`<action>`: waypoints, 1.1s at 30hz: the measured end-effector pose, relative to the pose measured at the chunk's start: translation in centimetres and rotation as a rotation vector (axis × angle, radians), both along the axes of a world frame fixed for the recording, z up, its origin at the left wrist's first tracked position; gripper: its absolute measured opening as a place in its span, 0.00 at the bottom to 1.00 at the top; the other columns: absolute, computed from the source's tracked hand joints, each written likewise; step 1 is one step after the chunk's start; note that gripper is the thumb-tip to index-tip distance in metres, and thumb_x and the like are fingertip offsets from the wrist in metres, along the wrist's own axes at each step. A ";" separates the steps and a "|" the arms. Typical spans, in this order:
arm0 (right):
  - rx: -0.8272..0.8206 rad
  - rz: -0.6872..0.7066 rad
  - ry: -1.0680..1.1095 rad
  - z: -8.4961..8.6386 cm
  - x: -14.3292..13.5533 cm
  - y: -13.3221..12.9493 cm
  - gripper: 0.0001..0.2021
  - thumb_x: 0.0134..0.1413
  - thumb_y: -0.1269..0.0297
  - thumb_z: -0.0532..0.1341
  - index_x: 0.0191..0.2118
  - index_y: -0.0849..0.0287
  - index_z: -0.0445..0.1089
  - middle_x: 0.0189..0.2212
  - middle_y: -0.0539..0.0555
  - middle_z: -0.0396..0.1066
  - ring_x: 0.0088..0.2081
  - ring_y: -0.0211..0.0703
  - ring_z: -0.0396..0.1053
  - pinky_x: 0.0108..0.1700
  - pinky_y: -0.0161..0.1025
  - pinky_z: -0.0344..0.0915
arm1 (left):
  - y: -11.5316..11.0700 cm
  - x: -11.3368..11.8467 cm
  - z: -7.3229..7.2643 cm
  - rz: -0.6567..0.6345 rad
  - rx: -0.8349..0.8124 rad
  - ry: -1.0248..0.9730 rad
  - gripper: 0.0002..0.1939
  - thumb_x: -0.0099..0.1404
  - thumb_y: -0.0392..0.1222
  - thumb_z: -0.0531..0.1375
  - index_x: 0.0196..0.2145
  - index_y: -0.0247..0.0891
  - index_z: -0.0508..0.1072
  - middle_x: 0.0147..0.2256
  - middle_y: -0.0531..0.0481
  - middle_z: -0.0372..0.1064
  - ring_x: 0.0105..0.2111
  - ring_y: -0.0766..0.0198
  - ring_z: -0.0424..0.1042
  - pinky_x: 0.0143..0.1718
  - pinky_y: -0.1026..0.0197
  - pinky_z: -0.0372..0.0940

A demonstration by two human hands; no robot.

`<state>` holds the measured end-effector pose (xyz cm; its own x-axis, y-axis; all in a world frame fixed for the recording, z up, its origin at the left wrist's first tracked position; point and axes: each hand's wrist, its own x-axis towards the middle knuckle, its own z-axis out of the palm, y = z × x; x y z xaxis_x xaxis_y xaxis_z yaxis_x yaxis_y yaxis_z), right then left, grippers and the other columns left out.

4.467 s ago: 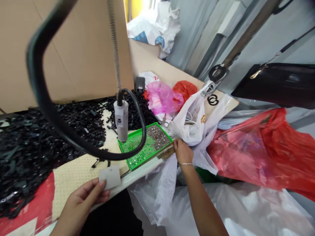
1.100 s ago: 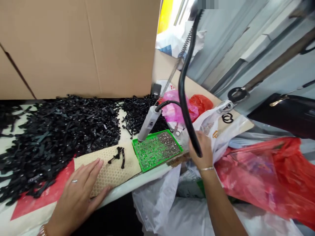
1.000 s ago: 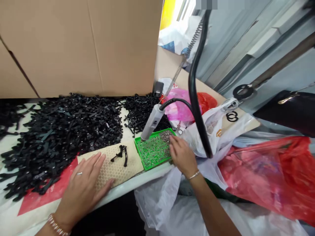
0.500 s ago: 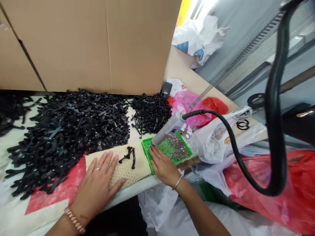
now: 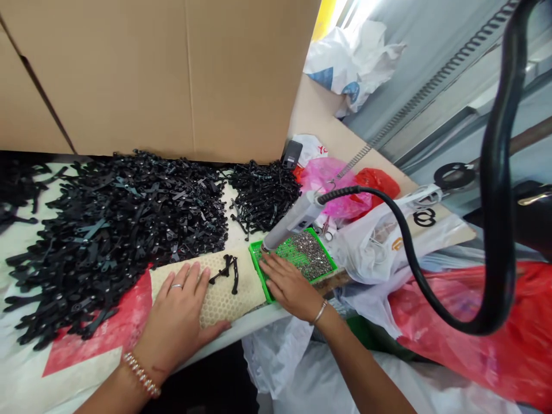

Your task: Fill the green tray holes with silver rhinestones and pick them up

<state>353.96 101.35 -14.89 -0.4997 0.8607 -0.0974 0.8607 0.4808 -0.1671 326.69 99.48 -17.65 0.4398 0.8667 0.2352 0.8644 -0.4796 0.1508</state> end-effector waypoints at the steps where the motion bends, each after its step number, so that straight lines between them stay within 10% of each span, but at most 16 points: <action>1: -0.024 0.046 0.008 0.1 -0.2 0.4 0.24 0.64 0.66 0.48 0.65 0.61 0.51 0.65 0.57 0.47 0.66 0.48 0.45 0.65 0.53 0.50 | 0.0 0.0 0.1 0.005 -0.006 0.006 0.45 0.53 0.66 0.61 0.54 0.23 0.67 0.55 0.26 0.59 0.55 0.38 0.59 0.55 0.39 0.58; 8: 0.048 -0.054 -0.015 -0.1 4.3 2.6 0.23 0.65 0.62 0.49 0.62 0.65 0.56 0.63 0.63 0.51 0.63 0.52 0.51 0.63 0.55 0.53 | 0.0 0.3 0.3 0.020 -0.043 0.016 0.45 0.51 0.65 0.64 0.54 0.22 0.68 0.55 0.26 0.59 0.56 0.38 0.58 0.56 0.40 0.59; 15: 0.104 0.003 -0.001 -0.6 0.5 4.6 0.20 0.59 0.72 0.51 0.56 0.66 0.64 0.53 0.64 0.65 0.54 0.52 0.62 0.56 0.51 0.62 | 0.0 0.4 0.5 0.045 -0.096 0.047 0.46 0.50 0.64 0.65 0.55 0.23 0.67 0.56 0.27 0.58 0.56 0.39 0.58 0.56 0.42 0.59; 26: -0.045 0.208 0.044 1.5 4.5 -0.1 0.21 0.65 0.58 0.50 0.60 0.58 0.60 0.60 0.59 0.60 0.60 0.50 0.57 0.61 0.54 0.55 | 0.0 0.3 0.1 0.018 -0.021 0.057 0.47 0.50 0.67 0.63 0.54 0.21 0.67 0.56 0.26 0.58 0.55 0.38 0.59 0.55 0.42 0.61; 33: 0.060 -0.105 -0.018 -0.5 10.1 -1.0 0.28 0.62 0.52 0.52 0.64 0.58 0.54 0.64 0.60 0.52 0.63 0.53 0.52 0.63 0.55 0.52 | 0.1 0.2 0.1 -0.013 0.069 0.055 0.48 0.49 0.68 0.63 0.52 0.20 0.69 0.54 0.25 0.60 0.54 0.39 0.61 0.53 0.42 0.63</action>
<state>364.05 100.31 -15.41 -0.4053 0.9127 -0.0523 0.9094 0.3966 -0.1251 326.84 99.55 -17.55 0.4649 0.8436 0.2688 0.8642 -0.4983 0.0694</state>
